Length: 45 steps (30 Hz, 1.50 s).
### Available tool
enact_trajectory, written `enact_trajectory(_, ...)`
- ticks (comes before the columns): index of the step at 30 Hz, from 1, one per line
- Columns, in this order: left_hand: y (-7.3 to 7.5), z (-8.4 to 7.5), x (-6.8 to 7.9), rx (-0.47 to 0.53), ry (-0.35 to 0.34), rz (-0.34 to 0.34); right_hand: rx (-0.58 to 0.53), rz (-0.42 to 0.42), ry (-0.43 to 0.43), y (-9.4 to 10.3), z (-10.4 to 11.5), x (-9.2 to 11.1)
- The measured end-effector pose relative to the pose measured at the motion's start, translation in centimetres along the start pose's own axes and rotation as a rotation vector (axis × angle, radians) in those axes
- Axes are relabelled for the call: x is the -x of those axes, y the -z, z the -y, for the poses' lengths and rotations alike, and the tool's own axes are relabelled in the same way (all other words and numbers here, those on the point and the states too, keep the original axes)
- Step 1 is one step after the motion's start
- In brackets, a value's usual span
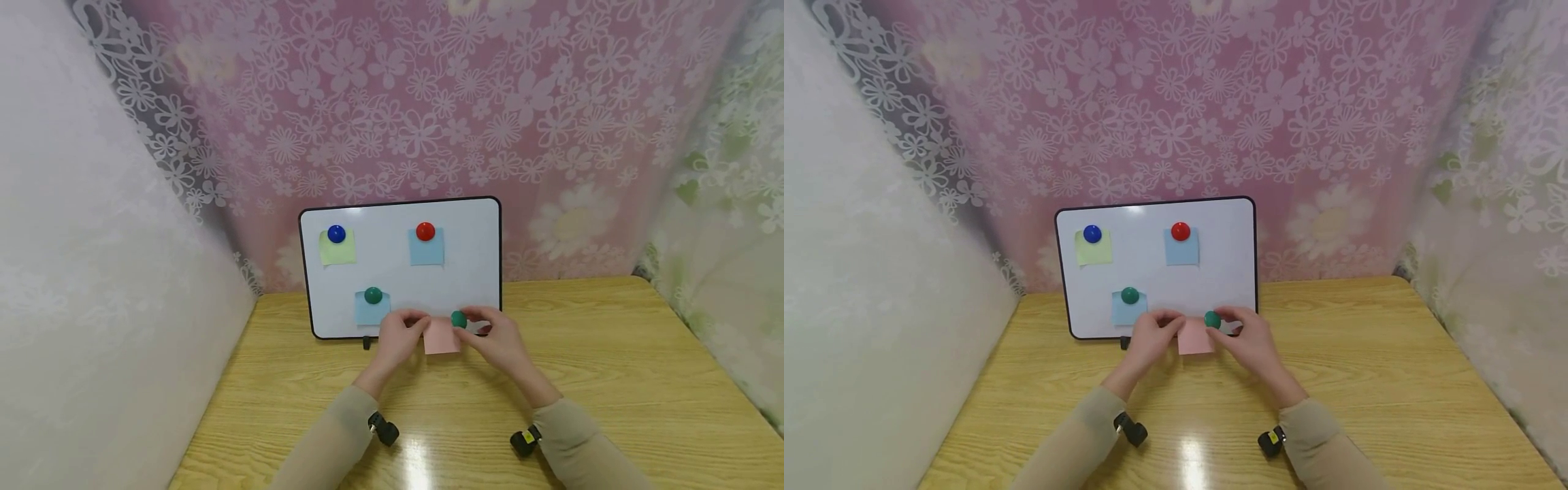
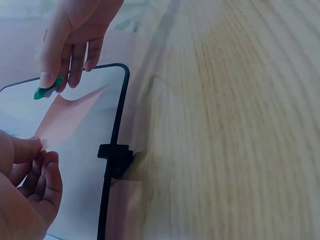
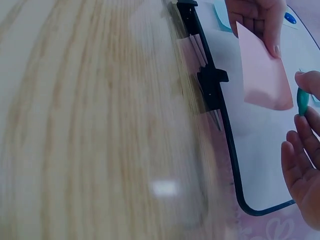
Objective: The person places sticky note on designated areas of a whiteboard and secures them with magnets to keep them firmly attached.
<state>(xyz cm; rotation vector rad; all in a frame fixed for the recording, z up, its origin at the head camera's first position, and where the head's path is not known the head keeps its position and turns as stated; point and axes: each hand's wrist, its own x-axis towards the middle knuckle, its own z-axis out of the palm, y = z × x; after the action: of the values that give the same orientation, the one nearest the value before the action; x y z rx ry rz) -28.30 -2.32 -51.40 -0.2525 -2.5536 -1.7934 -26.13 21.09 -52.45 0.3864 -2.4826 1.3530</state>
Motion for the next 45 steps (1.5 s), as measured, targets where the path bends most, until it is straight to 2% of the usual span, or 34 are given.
enact_trajectory(11, -0.1, -0.5, -1.6, -0.037, -0.061, -0.038, 0.072, -0.075, 0.189, -1.1, 0.2, -0.9)
enact_trajectory(17, 0.2, -0.9, -2.1, -0.048, -0.067, -0.046, 0.099, -0.098, 0.247, -1.6, 0.8, -1.4)
enact_trajectory(30, 0.8, -1.2, -2.9, -0.094, -0.117, -0.083, 0.187, -0.107, 0.215, -2.9, 1.4, -2.8)
enact_trajectory(35, 0.9, -1.2, -3.2, -0.108, -0.134, -0.096, 0.225, -0.125, 0.228, -3.3, 1.5, -3.3)
enact_trajectory(45, 0.9, -1.3, -3.4, -0.110, -0.140, -0.118, 0.275, -0.129, 0.219, -3.8, 1.5, -4.0)
